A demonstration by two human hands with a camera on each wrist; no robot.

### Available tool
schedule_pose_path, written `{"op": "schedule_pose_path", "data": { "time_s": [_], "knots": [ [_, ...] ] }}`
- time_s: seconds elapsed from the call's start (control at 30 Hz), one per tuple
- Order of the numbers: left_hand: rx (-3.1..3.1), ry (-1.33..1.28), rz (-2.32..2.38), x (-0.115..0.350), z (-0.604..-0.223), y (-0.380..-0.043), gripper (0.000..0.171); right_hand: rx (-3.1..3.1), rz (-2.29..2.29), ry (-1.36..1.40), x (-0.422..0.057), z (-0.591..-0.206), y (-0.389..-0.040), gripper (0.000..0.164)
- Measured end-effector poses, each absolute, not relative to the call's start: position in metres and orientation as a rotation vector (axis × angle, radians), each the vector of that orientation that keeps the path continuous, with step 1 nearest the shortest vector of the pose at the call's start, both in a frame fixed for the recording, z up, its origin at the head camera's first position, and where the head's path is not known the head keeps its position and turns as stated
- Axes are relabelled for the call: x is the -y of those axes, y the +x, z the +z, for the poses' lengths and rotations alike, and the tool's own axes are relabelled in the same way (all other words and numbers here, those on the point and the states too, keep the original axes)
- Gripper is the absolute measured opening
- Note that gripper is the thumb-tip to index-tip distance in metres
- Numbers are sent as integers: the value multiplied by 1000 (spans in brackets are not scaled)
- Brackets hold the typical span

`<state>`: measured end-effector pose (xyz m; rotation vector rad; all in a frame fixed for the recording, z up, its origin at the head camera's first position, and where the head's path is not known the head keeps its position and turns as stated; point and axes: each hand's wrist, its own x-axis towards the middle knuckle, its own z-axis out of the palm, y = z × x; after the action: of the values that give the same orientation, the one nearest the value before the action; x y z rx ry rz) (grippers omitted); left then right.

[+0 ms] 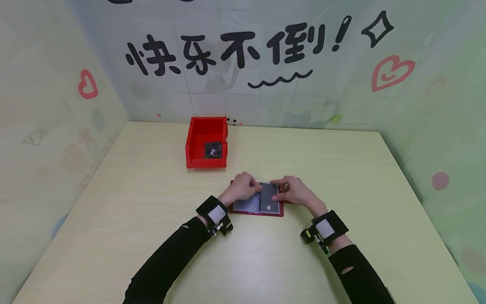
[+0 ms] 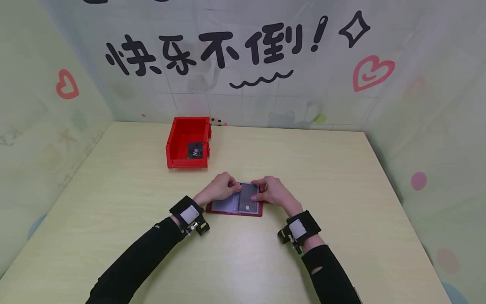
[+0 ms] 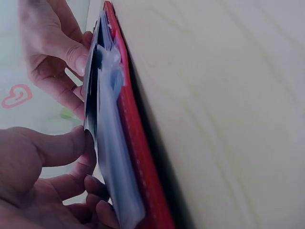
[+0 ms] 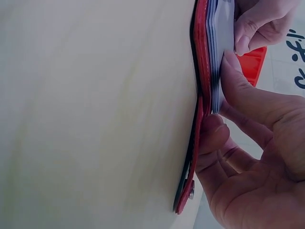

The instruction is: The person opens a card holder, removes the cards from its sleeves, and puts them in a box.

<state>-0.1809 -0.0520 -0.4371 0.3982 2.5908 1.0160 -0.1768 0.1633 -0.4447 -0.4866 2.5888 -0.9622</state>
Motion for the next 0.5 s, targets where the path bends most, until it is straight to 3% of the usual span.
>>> {"op": "schedule_pose_path", "data": {
  "time_s": [0.5],
  "knots": [
    [-2516,332,1097,62,-436,-181,20,-2601,-941,-486,-163,-445,-176,54]
  ]
}}
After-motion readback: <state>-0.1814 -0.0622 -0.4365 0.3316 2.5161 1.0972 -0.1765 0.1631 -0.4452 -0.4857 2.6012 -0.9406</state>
